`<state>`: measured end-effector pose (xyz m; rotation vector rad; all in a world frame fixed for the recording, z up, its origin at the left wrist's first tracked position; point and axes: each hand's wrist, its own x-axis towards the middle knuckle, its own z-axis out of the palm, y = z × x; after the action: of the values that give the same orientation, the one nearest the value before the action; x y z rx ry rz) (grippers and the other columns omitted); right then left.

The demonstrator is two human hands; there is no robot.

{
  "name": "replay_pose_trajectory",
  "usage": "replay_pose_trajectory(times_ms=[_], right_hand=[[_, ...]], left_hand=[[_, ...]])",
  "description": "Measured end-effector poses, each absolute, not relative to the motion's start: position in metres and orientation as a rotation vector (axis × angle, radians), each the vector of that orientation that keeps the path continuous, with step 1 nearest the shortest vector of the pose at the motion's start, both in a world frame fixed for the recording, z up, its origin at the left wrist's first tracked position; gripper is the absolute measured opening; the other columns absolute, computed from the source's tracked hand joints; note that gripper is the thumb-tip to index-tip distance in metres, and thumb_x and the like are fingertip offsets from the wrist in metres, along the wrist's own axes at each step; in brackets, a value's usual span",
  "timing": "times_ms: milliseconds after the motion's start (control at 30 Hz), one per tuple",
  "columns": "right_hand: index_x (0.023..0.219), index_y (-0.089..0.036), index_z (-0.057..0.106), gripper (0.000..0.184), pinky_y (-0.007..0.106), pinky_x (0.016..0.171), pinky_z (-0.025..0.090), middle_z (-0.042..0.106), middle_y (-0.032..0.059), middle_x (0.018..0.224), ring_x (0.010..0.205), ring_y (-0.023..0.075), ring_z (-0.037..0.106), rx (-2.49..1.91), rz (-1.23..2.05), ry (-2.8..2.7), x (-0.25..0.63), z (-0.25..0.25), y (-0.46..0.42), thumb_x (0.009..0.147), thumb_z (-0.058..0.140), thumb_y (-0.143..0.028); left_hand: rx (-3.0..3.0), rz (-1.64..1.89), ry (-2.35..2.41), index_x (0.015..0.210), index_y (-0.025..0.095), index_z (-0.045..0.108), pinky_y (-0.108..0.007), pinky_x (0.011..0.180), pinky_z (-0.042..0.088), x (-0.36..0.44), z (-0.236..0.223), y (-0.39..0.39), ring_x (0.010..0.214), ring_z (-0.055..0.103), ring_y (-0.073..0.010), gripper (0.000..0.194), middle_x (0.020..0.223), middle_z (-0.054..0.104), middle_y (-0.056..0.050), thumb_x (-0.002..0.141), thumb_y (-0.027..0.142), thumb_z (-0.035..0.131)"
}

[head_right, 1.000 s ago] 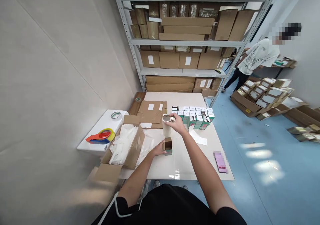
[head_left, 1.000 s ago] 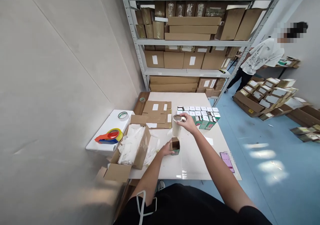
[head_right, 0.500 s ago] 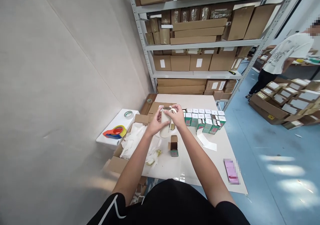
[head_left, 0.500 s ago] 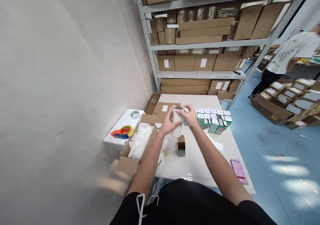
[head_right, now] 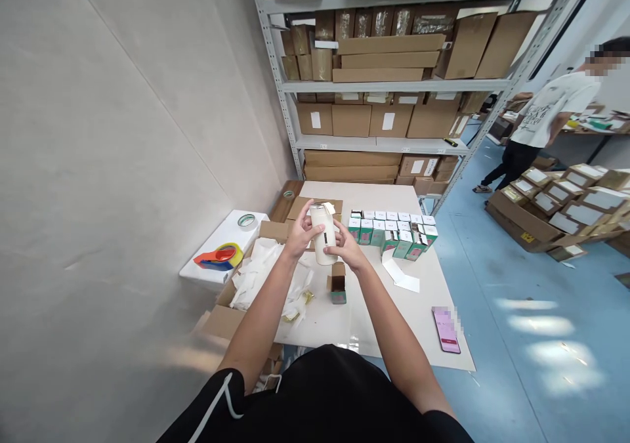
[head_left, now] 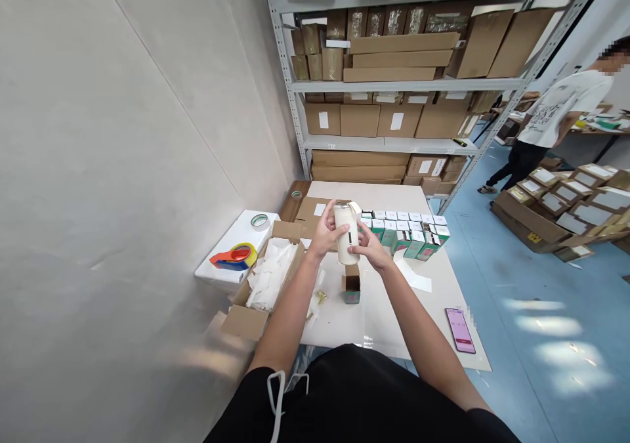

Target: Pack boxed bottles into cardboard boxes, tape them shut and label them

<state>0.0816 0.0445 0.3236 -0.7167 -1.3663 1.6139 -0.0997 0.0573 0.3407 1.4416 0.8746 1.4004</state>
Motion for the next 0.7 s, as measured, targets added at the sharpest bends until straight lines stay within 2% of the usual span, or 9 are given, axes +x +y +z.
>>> replay_pose_trajectory(times_ms=[100, 200, 367, 467, 600, 700], right_hand=[[0.158, -0.031, 0.035, 0.118, 0.042, 0.091, 0.058, 0.072, 0.0027, 0.108, 0.094, 0.0226, 0.070, -0.797, 1.415, -1.351, 0.073, 0.326, 0.038, 0.057, 0.095, -0.036], [0.162, -0.030, 0.030, 0.127, 0.041, 0.094, 0.056, 0.069, 0.0028, 0.107, 0.095, 0.0223, 0.068, -0.866, 1.260, -1.385, 0.069, 0.329, 0.032, 0.055, 0.098, -0.035], [0.165, -0.033, 0.021, 0.119, 0.045, 0.102, 0.053, 0.068, 0.0065, 0.123, 0.110, 0.0249, 0.068, -0.766, 1.452, -1.397, 0.074, 0.327, 0.021, 0.070, 0.091, -0.041], [0.165, -0.034, 0.021, 0.122, 0.047, 0.098, 0.056, 0.070, 0.0073, 0.123, 0.107, 0.0271, 0.070, -0.774, 1.499, -1.351, 0.076, 0.320, 0.021, 0.066, 0.093, -0.039], [0.165, -0.032, 0.021, 0.134, 0.048, 0.099, 0.055, 0.069, 0.0091, 0.126, 0.109, 0.0289, 0.069, -0.896, 1.353, -1.269, 0.077, 0.308, 0.021, 0.056, 0.099, -0.037], [0.166, -0.033, 0.017, 0.128, 0.047, 0.103, 0.052, 0.068, 0.0087, 0.128, 0.114, 0.0277, 0.067, -0.875, 1.395, -1.276, 0.080, 0.302, 0.020, 0.064, 0.094, -0.039]], left_hand=[[1.455, 1.426, 0.857, 0.166, 0.029, 0.019, -0.040, 0.106, 0.053, -0.100, 0.355, 0.056, 0.126, 0.064, -0.0268, 0.108, 0.144, 0.060, -0.013, 0.082, 0.053, 0.083], [1.441, 1.401, 0.901, 0.167, 0.030, 0.016, -0.039, 0.104, 0.054, -0.102, 0.372, 0.055, 0.122, 0.064, -0.0263, 0.122, 0.136, 0.064, -0.011, 0.073, 0.047, 0.091], [1.330, 1.344, 0.879, 0.168, 0.030, 0.007, -0.039, 0.096, 0.057, -0.101, 0.383, 0.048, 0.107, 0.069, -0.0243, 0.133, 0.119, 0.070, -0.008, 0.068, 0.041, 0.095], [1.275, 1.269, 0.812, 0.168, 0.032, 0.005, -0.038, 0.094, 0.058, -0.095, 0.378, 0.047, 0.108, 0.069, -0.0238, 0.137, 0.123, 0.069, -0.008, 0.066, 0.039, 0.096], [1.192, 1.302, 0.824, 0.168, 0.036, 0.003, -0.038, 0.100, 0.055, -0.087, 0.368, 0.052, 0.113, 0.067, -0.0226, 0.140, 0.124, 0.067, -0.006, 0.064, 0.035, 0.097], [1.141, 1.380, 0.858, 0.168, 0.033, 0.004, -0.040, 0.103, 0.054, -0.085, 0.361, 0.056, 0.107, 0.068, -0.0208, 0.139, 0.113, 0.069, -0.003, 0.065, 0.034, 0.097]])
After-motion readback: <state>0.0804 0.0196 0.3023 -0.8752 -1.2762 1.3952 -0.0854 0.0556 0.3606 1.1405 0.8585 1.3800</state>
